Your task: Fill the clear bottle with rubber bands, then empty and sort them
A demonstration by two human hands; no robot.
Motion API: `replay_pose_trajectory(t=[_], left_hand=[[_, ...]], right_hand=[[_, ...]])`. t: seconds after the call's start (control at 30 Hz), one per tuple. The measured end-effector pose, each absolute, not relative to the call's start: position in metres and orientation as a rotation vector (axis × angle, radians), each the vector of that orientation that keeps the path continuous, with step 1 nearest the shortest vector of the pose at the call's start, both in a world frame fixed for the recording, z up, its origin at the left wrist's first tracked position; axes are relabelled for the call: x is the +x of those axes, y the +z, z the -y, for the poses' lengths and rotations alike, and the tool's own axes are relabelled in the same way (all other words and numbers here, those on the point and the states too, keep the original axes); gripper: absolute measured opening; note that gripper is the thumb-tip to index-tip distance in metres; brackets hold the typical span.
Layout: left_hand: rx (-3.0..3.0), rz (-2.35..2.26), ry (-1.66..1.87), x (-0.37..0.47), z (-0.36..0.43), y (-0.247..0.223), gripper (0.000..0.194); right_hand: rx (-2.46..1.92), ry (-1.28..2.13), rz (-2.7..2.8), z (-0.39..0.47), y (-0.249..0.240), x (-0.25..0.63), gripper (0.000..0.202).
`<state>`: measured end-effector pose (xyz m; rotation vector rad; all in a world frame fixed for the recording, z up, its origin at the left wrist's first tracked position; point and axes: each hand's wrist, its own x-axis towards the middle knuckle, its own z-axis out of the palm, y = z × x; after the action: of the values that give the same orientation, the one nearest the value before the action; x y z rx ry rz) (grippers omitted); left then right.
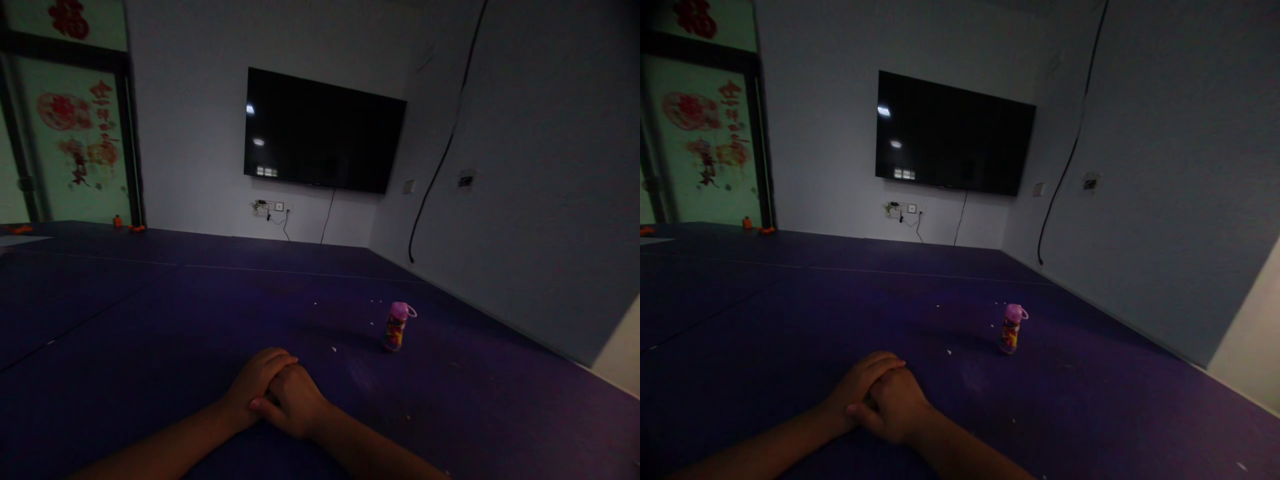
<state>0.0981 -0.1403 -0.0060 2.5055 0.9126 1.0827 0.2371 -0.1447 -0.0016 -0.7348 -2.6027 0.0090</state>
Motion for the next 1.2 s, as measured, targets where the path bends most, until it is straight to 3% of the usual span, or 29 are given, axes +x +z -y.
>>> replay_pose_trajectory(t=[1.2], left_hand=[[2.543, -0.912, 1.071, 0.0977, 0.142, -0.0046, 0.037]], right_hand=[[-0.76, -0.029, 2.584, 0.1446, -0.0023, 0.2362, 0.051]])
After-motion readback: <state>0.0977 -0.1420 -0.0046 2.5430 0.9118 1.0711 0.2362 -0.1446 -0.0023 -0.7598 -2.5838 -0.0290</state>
